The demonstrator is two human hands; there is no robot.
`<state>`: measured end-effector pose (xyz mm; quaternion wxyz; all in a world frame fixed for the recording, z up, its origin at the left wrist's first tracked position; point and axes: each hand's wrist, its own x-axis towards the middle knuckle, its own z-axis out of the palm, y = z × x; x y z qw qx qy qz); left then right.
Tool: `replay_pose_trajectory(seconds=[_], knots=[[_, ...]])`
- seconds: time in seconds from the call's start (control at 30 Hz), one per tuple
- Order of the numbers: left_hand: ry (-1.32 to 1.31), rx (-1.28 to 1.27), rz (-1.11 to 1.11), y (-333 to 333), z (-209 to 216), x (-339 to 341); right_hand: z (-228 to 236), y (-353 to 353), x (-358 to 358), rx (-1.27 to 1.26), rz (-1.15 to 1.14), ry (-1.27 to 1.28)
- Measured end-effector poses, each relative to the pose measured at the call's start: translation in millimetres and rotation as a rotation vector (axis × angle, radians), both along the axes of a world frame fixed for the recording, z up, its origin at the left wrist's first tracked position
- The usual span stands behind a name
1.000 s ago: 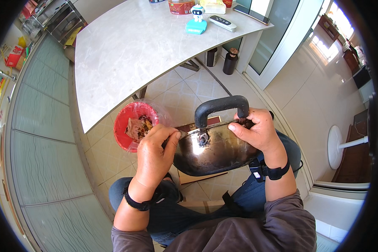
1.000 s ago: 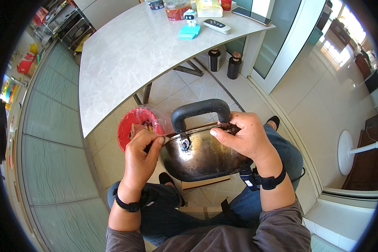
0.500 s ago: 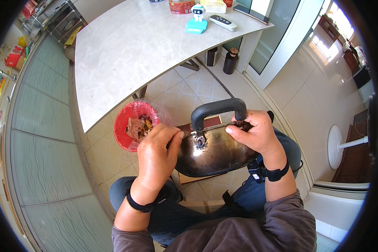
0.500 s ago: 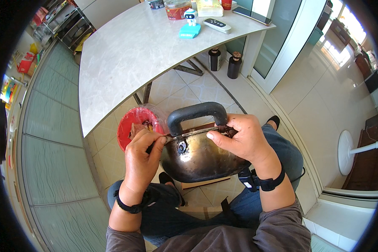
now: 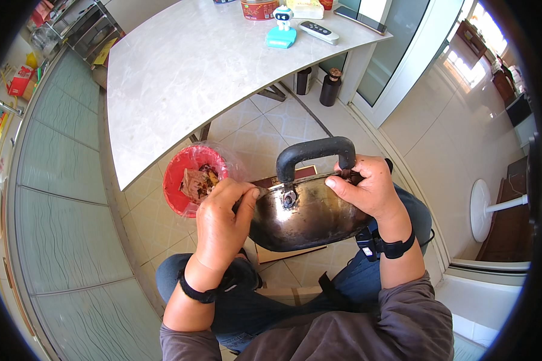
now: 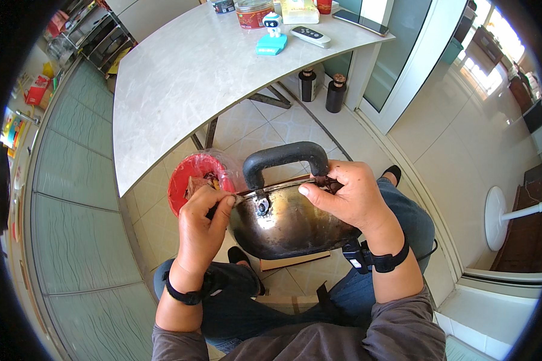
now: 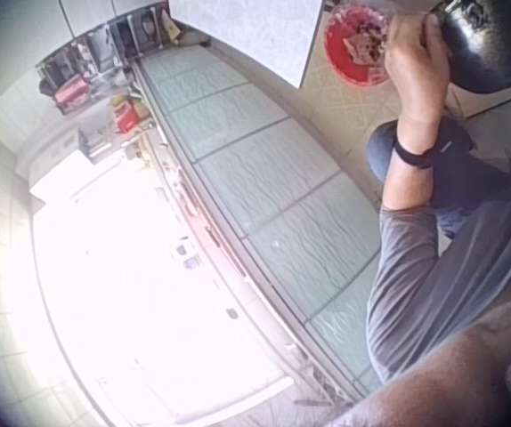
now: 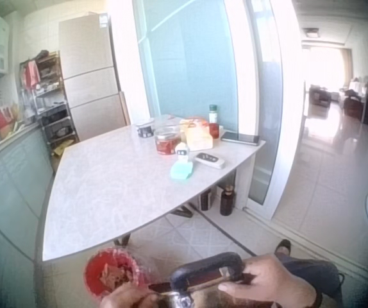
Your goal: The person uses a small tool to scrape and apply adhesive or filler material to the broken handle attachment point on a metal kettle while holding it between their knees.
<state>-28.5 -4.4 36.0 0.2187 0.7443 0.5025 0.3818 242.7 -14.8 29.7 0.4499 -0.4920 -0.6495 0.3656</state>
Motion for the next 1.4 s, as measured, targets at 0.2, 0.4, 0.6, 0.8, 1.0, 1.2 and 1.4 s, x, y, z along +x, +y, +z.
replay_pose_trajectory(seconds=[0.2, 0.4, 0.6, 0.8, 1.0, 1.2, 1.4], knots=[[0.0, -0.004, 0.005, 1, -1, 0, -1, 0, 0, 0.044, -0.001, -0.023], [0.032, 0.017, 0.021, 0, 0, 1, -2, 0, 0, 0.031, -0.013, -0.024], [0.047, 0.05, 0.017, -1, 1, 5, -3, -1, -1, 0.012, -0.004, -0.023], [0.055, 0.075, 0.019, -1, 0, 6, -1, 0, -2, 0.003, -0.003, -0.014], [0.066, 0.126, 0.026, -1, -3, 8, 0, -1, -4, 0.036, -0.008, -0.034], [0.061, 0.164, 0.021, -1, -5, 10, 1, -1, -3, 0.02, -0.003, -0.038], [0.1, 0.186, 0.022, -4, -4, 17, 1, -1, -5, 0.057, -0.012, -0.054]])
